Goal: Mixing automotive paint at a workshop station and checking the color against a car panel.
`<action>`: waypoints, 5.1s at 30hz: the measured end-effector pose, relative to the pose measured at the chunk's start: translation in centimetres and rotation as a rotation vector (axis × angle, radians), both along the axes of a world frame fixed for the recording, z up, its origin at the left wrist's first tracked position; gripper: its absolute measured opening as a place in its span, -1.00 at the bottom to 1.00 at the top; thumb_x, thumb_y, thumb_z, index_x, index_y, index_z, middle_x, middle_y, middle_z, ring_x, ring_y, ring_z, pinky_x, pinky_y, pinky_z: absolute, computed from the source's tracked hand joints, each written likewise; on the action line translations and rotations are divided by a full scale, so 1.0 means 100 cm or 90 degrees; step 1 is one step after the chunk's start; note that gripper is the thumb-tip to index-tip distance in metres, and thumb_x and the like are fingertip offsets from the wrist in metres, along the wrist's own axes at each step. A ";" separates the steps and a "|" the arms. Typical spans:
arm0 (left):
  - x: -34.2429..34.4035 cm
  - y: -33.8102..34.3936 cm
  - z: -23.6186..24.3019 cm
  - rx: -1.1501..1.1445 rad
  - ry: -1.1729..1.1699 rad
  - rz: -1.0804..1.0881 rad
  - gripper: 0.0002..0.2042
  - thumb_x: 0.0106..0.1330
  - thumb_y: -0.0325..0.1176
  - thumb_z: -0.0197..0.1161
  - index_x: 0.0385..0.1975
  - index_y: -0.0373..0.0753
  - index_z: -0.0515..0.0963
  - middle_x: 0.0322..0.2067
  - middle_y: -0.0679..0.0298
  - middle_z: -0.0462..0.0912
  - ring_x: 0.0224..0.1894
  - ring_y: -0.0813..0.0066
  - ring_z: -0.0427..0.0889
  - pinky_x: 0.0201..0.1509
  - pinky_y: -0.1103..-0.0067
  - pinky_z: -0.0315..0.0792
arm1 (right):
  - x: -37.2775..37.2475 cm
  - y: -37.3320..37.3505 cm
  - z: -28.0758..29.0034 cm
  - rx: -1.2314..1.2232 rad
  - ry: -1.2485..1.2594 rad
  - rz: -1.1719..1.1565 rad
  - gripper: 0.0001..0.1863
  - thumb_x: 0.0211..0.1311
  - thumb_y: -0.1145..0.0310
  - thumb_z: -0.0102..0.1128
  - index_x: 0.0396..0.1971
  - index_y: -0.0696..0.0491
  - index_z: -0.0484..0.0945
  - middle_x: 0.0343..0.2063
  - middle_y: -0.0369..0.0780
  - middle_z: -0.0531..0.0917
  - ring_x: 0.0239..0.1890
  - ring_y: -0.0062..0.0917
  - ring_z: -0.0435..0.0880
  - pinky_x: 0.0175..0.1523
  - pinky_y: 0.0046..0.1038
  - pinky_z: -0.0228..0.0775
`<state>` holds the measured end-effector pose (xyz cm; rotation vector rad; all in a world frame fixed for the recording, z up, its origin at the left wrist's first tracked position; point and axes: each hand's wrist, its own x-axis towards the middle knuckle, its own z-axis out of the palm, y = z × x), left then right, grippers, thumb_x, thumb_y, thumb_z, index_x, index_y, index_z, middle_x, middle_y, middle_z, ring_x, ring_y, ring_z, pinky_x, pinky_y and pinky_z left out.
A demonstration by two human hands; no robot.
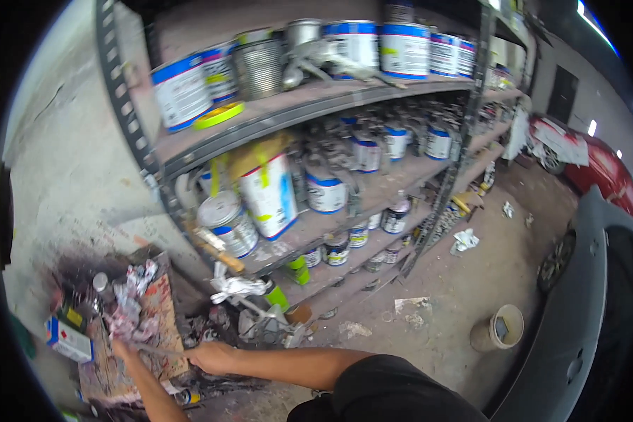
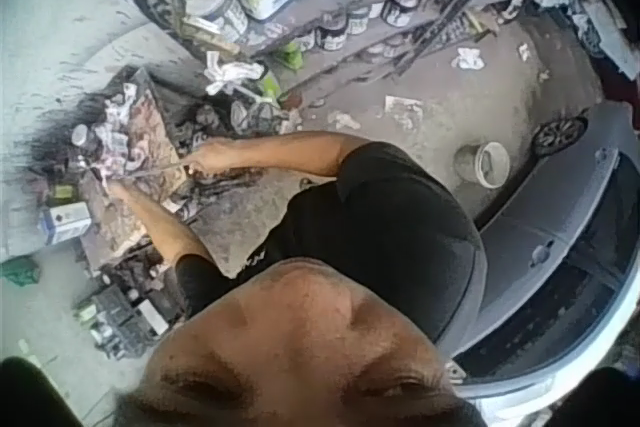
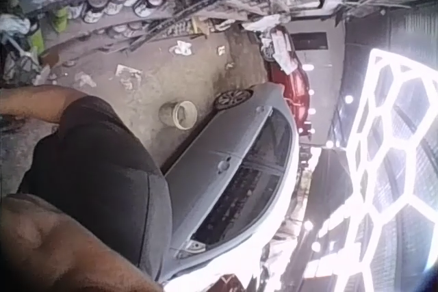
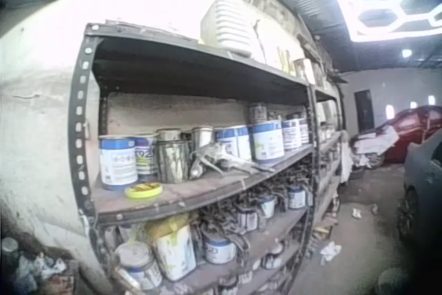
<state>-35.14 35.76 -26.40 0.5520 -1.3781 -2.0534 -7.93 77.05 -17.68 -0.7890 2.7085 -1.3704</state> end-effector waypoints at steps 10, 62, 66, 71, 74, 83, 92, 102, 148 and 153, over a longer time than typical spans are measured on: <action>0.291 0.276 0.134 -0.589 0.187 0.298 -0.51 0.46 -0.18 0.26 0.22 -0.38 0.40 -0.13 -0.07 0.53 -0.26 0.05 0.56 -0.11 0.27 0.49 | 0.322 0.347 0.011 -0.099 -0.198 -0.269 -0.63 0.35 0.42 0.08 0.12 0.11 0.56 -0.08 -0.05 0.68 -0.13 -0.24 0.72 0.06 -0.30 0.53; 0.494 1.409 -0.052 -0.418 -0.007 -0.194 -0.34 0.15 -0.24 0.56 0.15 -0.38 0.33 0.08 -0.01 0.52 0.11 0.25 0.51 0.28 0.40 0.32 | 0.785 1.298 -0.346 -0.218 -0.718 -0.763 -0.85 0.40 0.30 0.21 -0.32 0.05 0.57 -0.63 -0.28 0.55 -0.69 -0.60 0.55 -0.63 -0.51 0.32; 0.499 1.407 -0.042 -0.437 -0.039 -0.185 -0.33 0.15 -0.25 0.55 0.15 -0.39 0.30 0.07 0.00 0.55 0.08 0.24 0.55 0.25 0.39 0.35 | 0.810 1.361 -0.341 -0.133 -0.827 -0.765 -0.84 0.41 0.27 0.18 -0.30 0.04 0.58 -0.61 -0.27 0.59 -0.65 -0.57 0.60 -0.65 -0.49 0.34; 0.494 1.407 -0.047 -0.502 0.009 -0.348 -0.28 0.11 -0.27 0.57 0.17 -0.38 0.27 0.08 0.00 0.56 0.10 0.15 0.57 0.27 0.34 0.37 | 0.720 1.370 -0.303 0.150 -0.548 -0.580 -0.71 0.42 0.20 0.07 -0.29 0.12 0.62 -0.39 -0.07 0.69 -0.28 -0.20 0.71 -0.21 -0.26 0.52; 0.485 1.384 -0.045 -0.460 0.023 -0.425 -0.19 0.22 -0.42 0.30 0.44 -0.39 0.02 0.39 -0.12 0.24 0.43 0.11 0.27 0.46 0.36 0.19 | 0.593 1.315 -0.227 0.184 -0.362 -0.458 -0.78 0.42 0.33 0.07 -0.21 0.13 0.64 -0.24 0.00 0.68 -0.13 -0.11 0.65 -0.01 -0.26 0.48; 0.345 1.375 -0.021 -0.968 -0.069 -0.404 -0.48 0.42 -0.21 0.09 0.36 -0.20 0.35 0.38 0.00 0.35 0.41 -0.04 0.30 0.49 0.23 0.15 | 0.379 1.154 -0.124 -0.210 -0.257 -0.167 -0.63 0.59 0.28 -0.09 0.27 0.02 0.46 0.16 -0.11 0.57 0.10 -0.41 0.63 0.27 -0.39 0.36; 0.392 1.375 -0.014 -1.052 -0.011 -0.241 -0.53 0.39 -0.17 0.16 0.22 -0.29 0.45 0.21 -0.06 0.52 0.32 -0.12 0.39 0.44 0.20 0.22 | 0.299 1.107 -0.116 -0.581 -0.363 -0.222 -0.50 0.63 0.13 -0.18 0.47 -0.10 0.22 0.29 -0.13 0.46 0.20 -0.42 0.57 0.31 -0.32 0.28; 0.539 1.366 0.019 -0.840 0.289 -0.151 -0.20 0.05 -0.57 0.42 0.38 -0.39 0.23 0.29 -0.14 0.30 0.41 -0.19 0.25 0.45 0.14 0.23 | 0.273 1.085 -0.138 -0.694 -0.390 -0.321 -0.46 0.62 0.20 -0.16 0.51 -0.14 0.11 0.26 -0.23 0.47 0.10 -0.48 0.59 0.09 -0.39 0.43; 0.648 1.346 0.103 0.121 0.096 -0.823 -0.20 0.03 -0.23 0.61 0.29 -0.16 0.32 0.20 0.18 0.51 0.21 0.29 0.54 0.35 0.35 0.39 | 0.501 1.219 0.098 0.110 -0.073 -0.187 -0.54 0.37 0.02 0.22 0.13 -0.02 0.49 -0.16 -0.11 0.69 -0.19 -0.10 0.69 -0.08 -0.20 0.52; 0.668 1.358 0.136 -0.179 0.098 -0.833 -0.12 -0.02 -0.46 0.63 0.36 -0.20 0.28 0.18 0.26 0.52 0.20 0.48 0.50 0.36 0.50 0.31 | 0.514 1.241 0.123 0.274 -0.029 -0.151 -0.54 0.35 -0.08 0.18 0.07 -0.08 0.54 -0.28 -0.16 0.70 -0.27 -0.14 0.70 -0.22 -0.17 0.51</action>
